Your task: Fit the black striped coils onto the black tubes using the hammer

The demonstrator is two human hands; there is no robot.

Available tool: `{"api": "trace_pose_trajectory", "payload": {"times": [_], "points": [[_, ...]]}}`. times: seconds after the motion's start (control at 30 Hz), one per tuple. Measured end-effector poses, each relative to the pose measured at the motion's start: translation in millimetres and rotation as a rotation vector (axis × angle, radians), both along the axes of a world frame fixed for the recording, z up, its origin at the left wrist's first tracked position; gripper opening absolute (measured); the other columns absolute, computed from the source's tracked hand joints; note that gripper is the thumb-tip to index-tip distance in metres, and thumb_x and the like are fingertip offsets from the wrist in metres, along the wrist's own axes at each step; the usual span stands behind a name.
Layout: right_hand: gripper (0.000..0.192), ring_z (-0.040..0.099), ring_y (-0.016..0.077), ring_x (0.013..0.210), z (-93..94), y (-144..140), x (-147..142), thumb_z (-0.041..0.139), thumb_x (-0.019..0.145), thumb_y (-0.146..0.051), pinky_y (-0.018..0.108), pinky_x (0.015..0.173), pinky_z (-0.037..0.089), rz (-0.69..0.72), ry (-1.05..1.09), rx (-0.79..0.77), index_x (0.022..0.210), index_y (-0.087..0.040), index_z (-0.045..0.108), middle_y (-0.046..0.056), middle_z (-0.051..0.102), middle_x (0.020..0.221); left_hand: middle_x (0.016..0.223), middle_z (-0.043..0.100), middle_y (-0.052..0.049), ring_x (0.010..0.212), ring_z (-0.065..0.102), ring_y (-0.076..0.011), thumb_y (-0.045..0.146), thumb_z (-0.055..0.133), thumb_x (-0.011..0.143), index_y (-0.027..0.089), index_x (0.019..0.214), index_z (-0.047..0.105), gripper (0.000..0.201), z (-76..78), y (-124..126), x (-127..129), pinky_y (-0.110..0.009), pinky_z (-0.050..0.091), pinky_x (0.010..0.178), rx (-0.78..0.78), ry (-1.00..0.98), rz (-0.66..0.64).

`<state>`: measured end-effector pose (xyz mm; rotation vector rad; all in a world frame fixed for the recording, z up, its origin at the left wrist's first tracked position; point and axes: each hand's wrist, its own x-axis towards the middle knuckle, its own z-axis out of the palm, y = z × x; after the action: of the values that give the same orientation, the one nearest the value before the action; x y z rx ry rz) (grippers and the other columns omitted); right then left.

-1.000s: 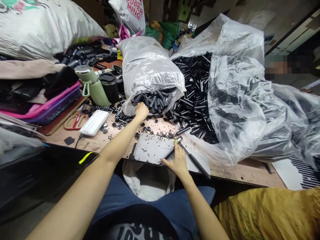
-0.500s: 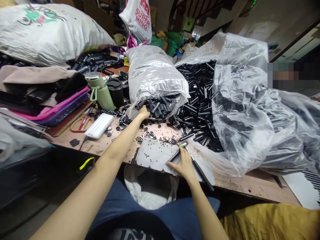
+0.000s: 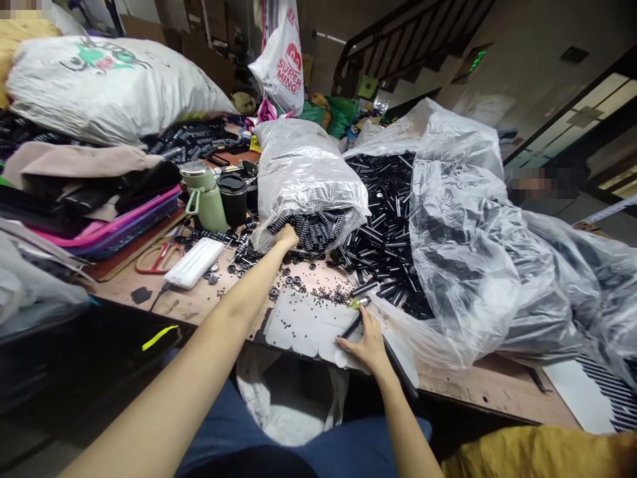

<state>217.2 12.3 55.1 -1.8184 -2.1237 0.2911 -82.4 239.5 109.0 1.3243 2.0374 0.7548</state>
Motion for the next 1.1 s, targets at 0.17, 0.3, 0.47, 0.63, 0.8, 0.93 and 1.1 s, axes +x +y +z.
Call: {"api": "trace_pose_trajectory", "payload": {"times": [0.17, 0.3, 0.47, 0.63, 0.8, 0.93, 1.1], "points": [[0.097, 0.04, 0.0344, 0.131, 0.0, 14, 20, 0.072, 0.064, -0.057, 0.052, 0.107, 0.031, 0.048, -0.007, -0.017, 0.143, -0.016, 0.032, 0.017, 0.044, 0.139, 0.093, 0.066, -0.004, 0.07, 0.065, -0.0127, 0.012, 0.06, 0.078, 0.02, 0.133, 0.041, 0.059, 0.6, -66, -10, -0.026, 0.053, 0.067, 0.242, -0.509, -0.101], [0.104, 0.038, 0.036, 0.13, 3.1, 21, 16, 0.07, 0.062, -0.065, 0.051, 0.107, 0.029, 0.074, -0.058, -0.045, 0.144, -0.012, 0.032, 0.019, 0.043, 0.14, 0.074, 0.056, 0.003, 0.051, 0.053, -0.0074, 0.028, 0.058, 0.084, 0.026, 0.129, 0.046, 0.046, 8.0, -120, -8, -0.021, 0.047, 0.054, 0.243, -1.232, -0.203], [0.107, 0.038, 0.037, 0.128, 5.7, 16, 3, 0.071, 0.061, -0.068, 0.053, 0.108, 0.027, 0.037, -0.05, -0.042, 0.143, -0.009, 0.033, 0.021, 0.043, 0.138, 0.065, 0.05, 0.002, 0.044, 0.047, -0.0066, 0.045, 0.044, 0.092, 0.016, 0.11, 0.059, 0.037, 11.6, -159, 9, -0.019, 0.039, 0.043, 0.099, -1.442, -0.221], [0.11, 0.035, 0.0341, 0.134, 25.1, -5, -10, 0.075, 0.061, -0.06, 0.05, 0.111, 0.028, 0.07, 0.113, 0.054, 0.145, -0.01, 0.025, 0.02, 0.039, 0.143, 0.055, 0.046, 0.006, 0.032, 0.033, -0.0035, 0.046, 0.058, 0.085, 0.019, 0.113, 0.057, 0.039, 10.6, -190, 32, -0.015, 0.022, 0.033, 0.098, -1.395, -0.287], [0.114, 0.033, 0.0333, 0.135, 60.5, -21, -31, 0.08, 0.058, -0.057, 0.05, 0.11, 0.033, 0.17, 0.308, 0.093, 0.147, -0.016, 0.021, 0.018, 0.036, 0.145, 0.054, 0.049, 0.005, 0.032, 0.038, -0.0053, 0.047, 0.055, 0.084, 0.018, 0.119, 0.057, 0.045, 13.8, -208, 54, -0.017, 0.025, 0.032, -0.008, -1.361, -0.263], [0.113, 0.032, 0.0317, 0.137, 85.5, -24, -55, 0.08, 0.059, -0.054, 0.048, 0.111, 0.033, 0.422, 0.406, 0.129, 0.148, -0.019, 0.019, 0.016, 0.034, 0.146, 0.058, 0.055, 0.002, 0.04, 0.05, -0.0086, 0.042, 0.056, 0.081, 0.014, 0.103, 0.063, 0.036, 15.9, -218, 72, -0.02, 0.039, 0.039, -0.033, -1.344, -0.194], [0.114, 0.029, 0.0315, 0.139, 87.2, -20, -75, 0.08, 0.061, -0.051, 0.048, 0.115, 0.026, 0.527, 0.415, 0.102, 0.149, -0.02, 0.014, 0.016, 0.033, 0.147, 0.058, 0.055, 0.003, 0.04, 0.056, -0.0121, 0.049, 0.064, 0.075, 0.016, 0.087, 0.058, 0.036, 19.2, -231, 81, -0.022, 0.042, 0.037, -0.088, -1.261, -0.107]]}}
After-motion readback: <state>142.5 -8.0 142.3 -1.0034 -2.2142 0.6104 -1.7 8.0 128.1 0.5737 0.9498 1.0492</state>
